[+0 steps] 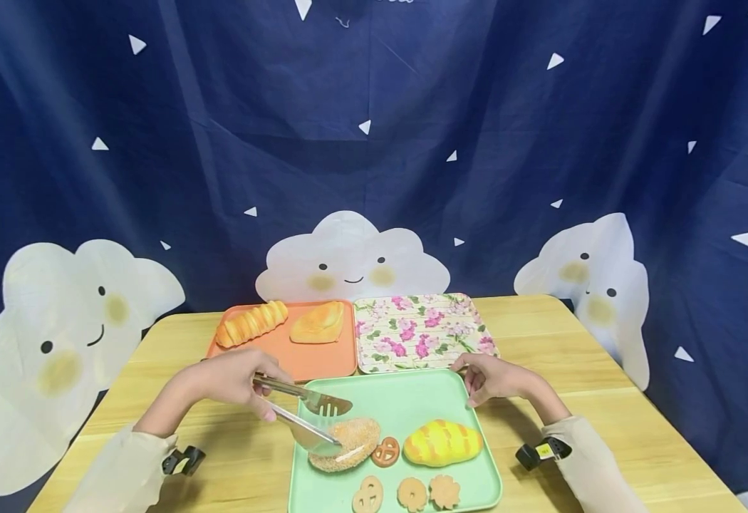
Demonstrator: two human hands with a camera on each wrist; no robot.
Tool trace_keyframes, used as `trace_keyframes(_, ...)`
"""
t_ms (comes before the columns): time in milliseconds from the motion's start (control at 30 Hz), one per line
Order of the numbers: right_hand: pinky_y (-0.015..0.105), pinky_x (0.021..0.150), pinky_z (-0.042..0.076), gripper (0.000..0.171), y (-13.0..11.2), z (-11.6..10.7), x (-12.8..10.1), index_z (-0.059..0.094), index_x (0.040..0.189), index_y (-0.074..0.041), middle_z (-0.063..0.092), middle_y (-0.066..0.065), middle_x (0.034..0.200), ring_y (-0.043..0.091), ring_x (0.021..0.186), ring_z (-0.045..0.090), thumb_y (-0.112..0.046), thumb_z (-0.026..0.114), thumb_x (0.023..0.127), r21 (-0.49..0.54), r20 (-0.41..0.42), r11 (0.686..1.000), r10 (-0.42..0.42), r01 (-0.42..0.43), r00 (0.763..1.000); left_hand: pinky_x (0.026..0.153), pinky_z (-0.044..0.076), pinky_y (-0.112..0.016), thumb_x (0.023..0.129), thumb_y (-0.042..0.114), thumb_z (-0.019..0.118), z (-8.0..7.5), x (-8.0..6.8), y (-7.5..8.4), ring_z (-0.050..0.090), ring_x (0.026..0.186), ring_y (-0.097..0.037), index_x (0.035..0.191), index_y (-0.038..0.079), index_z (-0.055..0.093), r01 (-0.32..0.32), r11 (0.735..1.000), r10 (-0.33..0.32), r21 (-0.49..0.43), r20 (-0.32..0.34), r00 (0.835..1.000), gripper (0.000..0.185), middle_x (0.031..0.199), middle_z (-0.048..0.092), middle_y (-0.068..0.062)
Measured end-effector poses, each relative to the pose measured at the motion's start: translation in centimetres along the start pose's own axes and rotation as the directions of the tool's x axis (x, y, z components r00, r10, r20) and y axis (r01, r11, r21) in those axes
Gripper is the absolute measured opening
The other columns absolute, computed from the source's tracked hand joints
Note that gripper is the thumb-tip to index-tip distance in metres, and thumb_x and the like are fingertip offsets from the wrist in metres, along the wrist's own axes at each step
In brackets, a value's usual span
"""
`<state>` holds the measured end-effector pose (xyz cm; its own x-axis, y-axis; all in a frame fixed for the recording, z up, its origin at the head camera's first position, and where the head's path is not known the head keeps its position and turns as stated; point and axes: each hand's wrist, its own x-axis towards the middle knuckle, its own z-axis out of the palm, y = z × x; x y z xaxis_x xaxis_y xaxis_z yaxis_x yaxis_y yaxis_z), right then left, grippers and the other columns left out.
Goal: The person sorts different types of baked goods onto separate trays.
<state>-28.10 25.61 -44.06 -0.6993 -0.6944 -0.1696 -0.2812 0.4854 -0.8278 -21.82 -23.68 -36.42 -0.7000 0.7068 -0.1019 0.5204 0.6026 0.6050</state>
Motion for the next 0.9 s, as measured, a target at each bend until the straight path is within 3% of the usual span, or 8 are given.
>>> trace_keyframes(200,0.024,0.065,0.053,0.061,0.1,0.0,0.1,0.05,0.129,0.013,0.062,0.019,0.09,0.017,0.076,0.059,0.005,0.081,0.078,0.001,-0.005,1.0,0.005,-0.005,1.0,0.057,0.04,-0.018,0.072,0.027,0.092,0.8,0.3,-0.1,0.044,0.061,0.001,0.115,0.016,0.078,0.047,0.999,-0.047,-0.002,0.024,0.999,0.047,0.075,0.058,0.007)
trace_keyframes(500,0.023,0.066,0.053,0.06,0.2,-0.1,0.1,0.05,0.129,0.013,0.062,0.02,0.089,0.016,0.076,0.059,0.005,0.081,0.078,0.003,-0.002,1.0,-0.001,0.001,1.0,0.06,0.039,-0.02,0.067,0.034,0.094,2.2,0.7,-0.3,0.048,0.068,0.002,0.114,0.026,0.079,0.097,0.986,-0.086,0.137,-0.084,0.993,0.051,0.081,0.063,0.008)
trace_keyframes(667,0.023,0.066,0.052,0.06,0.2,-0.1,0.1,0.049,0.129,0.013,0.062,0.022,0.089,0.016,0.075,0.059,0.006,0.081,0.079,0.01,0.003,1.0,-0.003,0.003,1.0,0.063,0.041,-0.021,0.068,0.038,0.093,2.5,0.7,-0.4,0.053,0.072,0.003,0.114,0.028,0.079,0.092,0.976,-0.067,0.196,-0.134,0.989,0.049,0.09,0.069,0.011)
trace_keyframes(900,0.023,0.066,0.052,0.06,0.2,0.0,0.1,0.05,0.129,0.013,0.062,0.021,0.09,0.017,0.075,0.059,0.005,0.081,0.079,0.012,0.001,1.0,-0.001,0.001,1.0,0.062,0.04,-0.021,0.072,0.04,0.091,2.8,0.6,-0.7,0.052,0.071,0.003,0.115,0.026,0.079,0.073,0.971,-0.032,0.229,-0.178,0.984,0.047,0.081,0.064,0.013)
